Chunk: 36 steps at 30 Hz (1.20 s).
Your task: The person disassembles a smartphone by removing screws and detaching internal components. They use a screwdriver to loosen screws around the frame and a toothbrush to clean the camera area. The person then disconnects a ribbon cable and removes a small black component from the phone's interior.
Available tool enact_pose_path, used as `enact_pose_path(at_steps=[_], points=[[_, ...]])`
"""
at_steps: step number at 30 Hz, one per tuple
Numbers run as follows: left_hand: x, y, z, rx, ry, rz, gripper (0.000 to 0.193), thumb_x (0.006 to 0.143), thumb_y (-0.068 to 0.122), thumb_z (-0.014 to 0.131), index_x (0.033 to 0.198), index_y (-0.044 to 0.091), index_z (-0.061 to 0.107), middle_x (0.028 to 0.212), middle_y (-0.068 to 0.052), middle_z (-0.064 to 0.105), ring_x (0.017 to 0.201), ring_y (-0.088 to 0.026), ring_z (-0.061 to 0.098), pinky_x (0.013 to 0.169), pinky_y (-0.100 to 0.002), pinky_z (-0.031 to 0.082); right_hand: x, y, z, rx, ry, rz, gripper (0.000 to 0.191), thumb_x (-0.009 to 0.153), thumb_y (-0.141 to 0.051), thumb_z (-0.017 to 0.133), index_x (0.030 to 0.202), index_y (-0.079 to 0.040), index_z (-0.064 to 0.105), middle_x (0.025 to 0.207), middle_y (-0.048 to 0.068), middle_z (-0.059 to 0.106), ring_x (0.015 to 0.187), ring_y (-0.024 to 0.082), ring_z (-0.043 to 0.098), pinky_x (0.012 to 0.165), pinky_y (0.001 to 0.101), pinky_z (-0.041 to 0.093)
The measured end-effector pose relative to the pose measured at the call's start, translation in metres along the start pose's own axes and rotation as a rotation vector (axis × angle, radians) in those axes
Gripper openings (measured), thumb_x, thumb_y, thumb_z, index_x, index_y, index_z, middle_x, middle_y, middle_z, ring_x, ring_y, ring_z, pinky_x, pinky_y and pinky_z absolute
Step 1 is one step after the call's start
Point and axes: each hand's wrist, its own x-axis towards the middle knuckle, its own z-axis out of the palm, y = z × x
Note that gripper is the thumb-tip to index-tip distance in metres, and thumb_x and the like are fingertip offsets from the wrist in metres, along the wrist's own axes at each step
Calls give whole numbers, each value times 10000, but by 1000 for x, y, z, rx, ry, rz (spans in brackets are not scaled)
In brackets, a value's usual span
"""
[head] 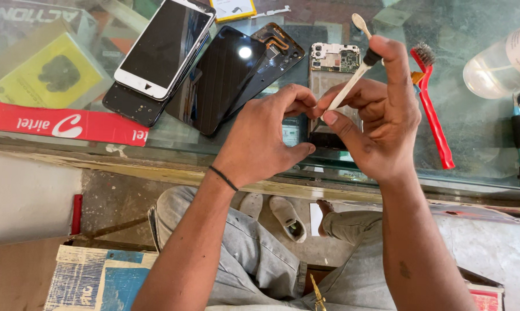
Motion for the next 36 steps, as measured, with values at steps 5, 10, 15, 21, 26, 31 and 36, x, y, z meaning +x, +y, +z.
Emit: enact_pose_path(at_steps=[5,10,15,21,26,31,36], points=[[2,1,-3,39,4,-38,584,674,130,882,1174,45,593,1091,-128,758,1073,-282,755,930,-372,592,1,10,1,-250,-34,-295,910,910,16,863,1606,-38,279,1069,143,689,985,192,714,915,289,597],[8,8,-8,67,18,-56,594,659,170,864,1180,41,609,1114,-143,743,1090,-289,737,929,-384,582,7,11,5,-373,88,-215,858,801,25,836,1516,8,362,1007,110,717,914,149,727,770,263,585],[1,2,-6,49,12,-112,589,670,218,850,1193,45,641,1114,-135,766,1091,-262,753,947,-365,587,9,11,8,-332,122,-194,848,773,49,807,1507,5,385,941,116,712,865,146,708,742,258,571],[-5,-12,-2,135,44,-41,630,689,291,830,1238,45,643,1136,-128,757,1069,-282,740,944,-378,580,6,9,15,-368,123,-157,823,807,110,756,1526,3,371,953,193,700,884,196,709,804,306,568],[-6,-19,-2,132,58,-4,652,701,297,802,1273,49,610,1095,-88,772,1068,-275,745,952,-377,576,9,7,18,-320,91,-91,833,845,144,692,1563,0,295,1065,240,713,972,246,723,767,334,566],[-4,-20,1,125,32,-17,623,695,276,814,1246,58,622,1125,-100,762,1064,-287,740,948,-380,577,5,5,15,-160,5,-202,880,835,62,744,1588,-26,295,1089,195,712,958,178,726,872,277,593],[-2,-11,-4,80,53,5,621,686,225,828,1232,43,594,1132,-123,748,1090,-283,740,972,-377,576,7,5,15,-411,118,-107,813,821,109,778,1509,7,357,1055,238,720,935,243,710,767,325,547]])
